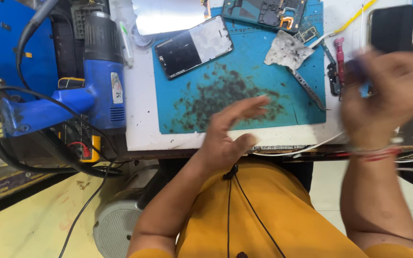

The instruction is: The person cleans the back of a disassembled smartphone with a white cloth, then uses a pink plastic tool to pry at the edges of a blue smartphone. They apply an anti-static brush to the blue phone's surface and use a heat gun to warm the device, likely to soften adhesive for screen or back cover replacement.

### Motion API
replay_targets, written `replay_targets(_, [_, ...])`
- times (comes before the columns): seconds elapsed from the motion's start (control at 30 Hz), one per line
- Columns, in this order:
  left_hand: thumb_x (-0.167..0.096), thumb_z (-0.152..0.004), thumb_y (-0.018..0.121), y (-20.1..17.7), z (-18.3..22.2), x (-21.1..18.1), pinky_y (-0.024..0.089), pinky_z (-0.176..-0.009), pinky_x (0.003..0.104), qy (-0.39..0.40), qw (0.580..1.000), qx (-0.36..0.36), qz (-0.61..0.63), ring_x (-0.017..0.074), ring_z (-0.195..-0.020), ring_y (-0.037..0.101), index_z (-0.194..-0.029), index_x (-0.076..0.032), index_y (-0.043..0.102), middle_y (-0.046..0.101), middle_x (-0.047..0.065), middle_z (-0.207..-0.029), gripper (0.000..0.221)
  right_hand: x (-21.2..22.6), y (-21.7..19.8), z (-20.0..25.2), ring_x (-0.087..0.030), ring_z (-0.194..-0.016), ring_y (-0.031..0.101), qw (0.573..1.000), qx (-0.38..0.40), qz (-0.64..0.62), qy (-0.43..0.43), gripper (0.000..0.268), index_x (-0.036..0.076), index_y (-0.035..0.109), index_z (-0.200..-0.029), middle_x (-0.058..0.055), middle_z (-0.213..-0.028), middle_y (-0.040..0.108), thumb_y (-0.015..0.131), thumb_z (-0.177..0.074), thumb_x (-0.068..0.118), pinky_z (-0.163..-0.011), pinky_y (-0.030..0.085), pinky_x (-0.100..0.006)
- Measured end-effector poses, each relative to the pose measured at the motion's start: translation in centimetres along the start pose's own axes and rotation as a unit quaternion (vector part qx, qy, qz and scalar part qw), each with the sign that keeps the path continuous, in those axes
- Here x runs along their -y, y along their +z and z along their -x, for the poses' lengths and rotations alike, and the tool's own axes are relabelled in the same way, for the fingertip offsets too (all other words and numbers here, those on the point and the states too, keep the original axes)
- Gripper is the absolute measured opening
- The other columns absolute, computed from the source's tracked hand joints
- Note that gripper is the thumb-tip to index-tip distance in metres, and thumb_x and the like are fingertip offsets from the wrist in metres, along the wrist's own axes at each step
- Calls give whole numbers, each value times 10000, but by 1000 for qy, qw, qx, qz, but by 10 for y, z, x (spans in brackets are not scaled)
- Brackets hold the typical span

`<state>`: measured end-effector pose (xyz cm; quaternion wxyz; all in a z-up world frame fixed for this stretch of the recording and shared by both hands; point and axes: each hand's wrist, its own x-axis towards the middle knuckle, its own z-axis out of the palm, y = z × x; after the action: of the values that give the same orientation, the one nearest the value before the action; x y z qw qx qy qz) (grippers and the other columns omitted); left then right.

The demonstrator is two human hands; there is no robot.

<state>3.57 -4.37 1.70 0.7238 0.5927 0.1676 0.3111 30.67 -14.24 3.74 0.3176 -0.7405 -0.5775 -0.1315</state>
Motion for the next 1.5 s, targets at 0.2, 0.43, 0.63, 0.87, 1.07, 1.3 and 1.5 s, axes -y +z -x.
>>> replay_targets(0.2, [-567, -1031, 561, -21, -9, 9, 580, -1042, 591, -169, 837, 94, 511, 407, -1342, 550, -1618, 71, 309, 494, 273, -1502, 903, 91, 11, -19, -287, -1004, 585, 968, 26, -100, -227, 183, 194, 810, -948, -96, -1082, 691, 755, -795, 110, -913, 454, -499])
replay_targets(0.43, [-180, -1048, 620, -30, 8, 12, 612, -936, 515, -207, 874, 66, 435, 505, -1422, 484, -1614, 68, 256, 428, 283, -1541, 716, 89, 27, 18, -155, -1194, 624, 852, 37, -488, 185, 363, 49, 586, -1360, -83, -1442, 580, 618, -1001, 99, -1039, 526, -330])
replay_targets(0.63, [-432, -1071, 571, -24, 16, 18, 568, -1091, 545, -159, 839, 96, 511, 478, -1475, 483, -1607, 55, 303, 403, 262, -1616, 772, 67, 44, 34, -104, -957, 633, 737, 114, -578, 332, 391, -62, 587, -1407, -61, -1067, 669, 708, -1038, -20, -892, 540, -247])
replay_targets(0.87, [-299, -1047, 678, -39, 12, 9, 546, -987, 338, -215, 942, 127, 225, 200, -1111, 651, -1473, 57, 558, 665, 207, -1346, 568, 63, 32, 37, -122, -973, 680, 752, 114, -597, 253, 332, -19, 558, -1259, -105, -1080, 701, 750, -992, -66, -895, 555, -237])
replay_targets(1.07, [-87, -972, 747, -27, 2, -26, 568, -785, 242, -127, 980, 72, -138, 86, -876, 733, -1254, -58, 732, 818, 103, -1008, 284, 79, 18, 37, -197, -1098, 699, 820, 92, -547, 141, 363, 5, 524, -1210, -129, -1158, 669, 773, -956, -71, -978, 581, -284])
replay_targets(1.3, [-8, -968, 725, -21, -2, -36, 592, -866, 269, -25, 988, 64, -135, 157, -1022, 772, -1320, -91, 682, 775, 113, -1164, 364, 89, 7, 29, -225, -992, 731, 899, 50, -431, 58, 372, 13, 536, -1104, -217, -1114, 705, 833, -883, -21, -838, 585, -289])
replay_targets(1.5, [23, -969, 708, -21, -1, -35, 593, -894, 271, -8, 988, 62, -139, 196, -1078, 777, -1328, -93, 675, 762, 119, -1207, 379, 94, 4, 22, -258, -944, 757, 937, 19, -348, -5, 359, 29, 565, -1071, -209, -1088, 729, 877, -893, 38, -770, 598, -293])
